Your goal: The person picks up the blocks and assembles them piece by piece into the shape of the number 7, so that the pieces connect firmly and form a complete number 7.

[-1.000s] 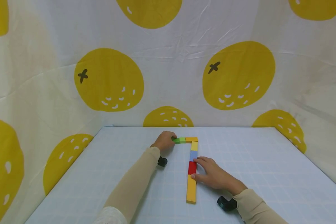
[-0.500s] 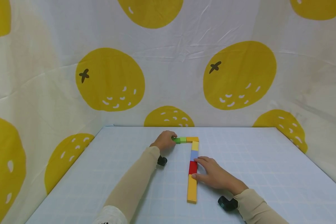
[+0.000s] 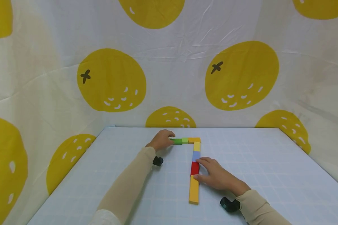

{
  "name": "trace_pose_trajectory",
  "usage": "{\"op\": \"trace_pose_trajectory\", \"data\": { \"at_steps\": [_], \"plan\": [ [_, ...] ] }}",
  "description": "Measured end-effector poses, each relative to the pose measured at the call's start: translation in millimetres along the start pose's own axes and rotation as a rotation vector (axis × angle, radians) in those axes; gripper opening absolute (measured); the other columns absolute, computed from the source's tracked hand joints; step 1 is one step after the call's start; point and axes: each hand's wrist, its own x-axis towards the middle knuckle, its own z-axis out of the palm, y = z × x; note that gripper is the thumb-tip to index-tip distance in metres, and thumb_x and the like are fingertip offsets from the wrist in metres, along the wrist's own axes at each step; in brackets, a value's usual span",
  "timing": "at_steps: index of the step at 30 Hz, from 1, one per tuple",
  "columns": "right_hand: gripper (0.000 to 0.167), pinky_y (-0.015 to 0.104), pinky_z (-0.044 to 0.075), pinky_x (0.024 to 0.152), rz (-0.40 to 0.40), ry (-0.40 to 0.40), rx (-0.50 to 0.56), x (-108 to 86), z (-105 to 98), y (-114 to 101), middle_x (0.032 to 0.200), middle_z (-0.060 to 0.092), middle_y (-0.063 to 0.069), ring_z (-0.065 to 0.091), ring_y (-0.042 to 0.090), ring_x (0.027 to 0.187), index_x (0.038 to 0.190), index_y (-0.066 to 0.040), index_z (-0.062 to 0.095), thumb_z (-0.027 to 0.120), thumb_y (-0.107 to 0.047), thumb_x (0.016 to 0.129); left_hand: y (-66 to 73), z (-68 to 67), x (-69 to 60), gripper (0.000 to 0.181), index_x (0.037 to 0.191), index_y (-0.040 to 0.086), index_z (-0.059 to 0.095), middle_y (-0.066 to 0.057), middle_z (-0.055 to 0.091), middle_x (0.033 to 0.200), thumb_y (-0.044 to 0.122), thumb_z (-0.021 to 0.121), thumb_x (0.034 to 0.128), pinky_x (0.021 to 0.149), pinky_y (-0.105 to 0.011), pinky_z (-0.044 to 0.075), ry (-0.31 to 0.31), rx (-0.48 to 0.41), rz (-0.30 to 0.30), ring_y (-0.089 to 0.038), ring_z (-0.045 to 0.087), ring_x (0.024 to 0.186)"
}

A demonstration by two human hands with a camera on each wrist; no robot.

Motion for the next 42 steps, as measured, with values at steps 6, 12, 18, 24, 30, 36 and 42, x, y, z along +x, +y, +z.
{"op": "trace_pose_trajectory", "data": {
  "at_steps": [6, 12, 18, 24, 30, 36, 42],
  "plan": [
    [0.079, 0.056, 0.044, 0.103, -0.005, 0.004, -0.001, 0.3, 1, 1, 0.152, 0.042, 0.01, 0.038, 0.031, 0.136, 0.148, -0.016, 0.049, 0.073, -0.056, 0.085, -8.3, -6.1, -6.7, 0.034, 0.125, 0.01, 0.07, -0.007, 0.064, 0.129, 0.021, 0.069, 0.0935, 0.103, -0.046, 0.044, 0.025, -0.049, 0.014, -0.026, 0.056, 0.12],
    [0.08, 0.056, 0.044, 0.104, -0.013, 0.004, -0.004, 0.1, -1, 1, 0.152, 0.041, 0.01, 0.037, 0.031, 0.137, 0.148, -0.015, 0.049, 0.072, -0.057, 0.085, -13.8, -11.5, -14.4, 0.032, 0.123, 0.009, 0.07, -0.004, 0.064, 0.128, 0.02, 0.07, 0.0933, 0.103, -0.044, 0.045, 0.058, -0.066, 0.013, -0.026, 0.056, 0.12],
    [0.08, 0.056, 0.043, 0.104, -0.015, 0.007, -0.003, -0.1, -3, 2, 0.152, 0.042, 0.011, 0.037, 0.032, 0.137, 0.148, -0.015, 0.049, 0.073, -0.057, 0.085, -10.7, -10.4, -11.9, 0.032, 0.123, 0.008, 0.07, -0.006, 0.064, 0.127, 0.018, 0.069, 0.0933, 0.103, -0.044, 0.045, 0.051, -0.085, 0.026, -0.026, 0.056, 0.119],
    [0.081, 0.057, 0.044, 0.102, -0.006, -0.008, 0.003, 0.8, -1, 2, 0.152, 0.042, 0.01, 0.038, 0.032, 0.137, 0.149, -0.016, 0.049, 0.072, -0.059, 0.084, -5.1, -2.6, -5.7, 0.032, 0.123, 0.008, 0.07, -0.01, 0.065, 0.127, 0.019, 0.07, 0.093, 0.101, -0.045, 0.046, 0.028, -0.078, 0.027, -0.027, 0.057, 0.117],
    [0.081, 0.057, 0.042, 0.105, 0.001, -0.01, 0.011, 1.3, 0, 3, 0.152, 0.041, 0.009, 0.037, 0.031, 0.137, 0.149, -0.017, 0.049, 0.071, -0.06, 0.084, 2.6, 6.4, 2.3, 0.03, 0.12, 0.011, 0.072, -0.005, 0.067, 0.121, 0.02, 0.07, 0.092, 0.1, -0.041, 0.047, 0.016, -0.034, 0.022, -0.021, 0.058, 0.11],
    [0.081, 0.057, 0.042, 0.105, 0.0, -0.01, 0.015, 1.9, 1, 5, 0.152, 0.041, 0.009, 0.037, 0.03, 0.137, 0.149, -0.017, 0.049, 0.071, -0.06, 0.085, 10.3, 17.4, 13.7, 0.033, 0.125, 0.013, 0.07, -0.003, 0.066, 0.125, 0.02, 0.07, 0.0928, 0.103, -0.041, 0.046, -0.015, -0.024, -0.002, -0.021, 0.057, 0.115],
    [0.081, 0.056, 0.044, 0.103, 0.005, -0.009, 0.018, 2.0, 1, 4, 0.153, 0.041, 0.009, 0.037, 0.03, 0.137, 0.149, -0.017, 0.048, 0.072, -0.059, 0.084, 19.7, 22.7, 18.1, 0.039, 0.131, 0.013, 0.068, -0.003, 0.065, 0.129, 0.02, 0.069, 0.0926, 0.105, -0.042, 0.044, -0.039, -0.006, -0.024, -0.022, 0.056, 0.119]
  ]
}}
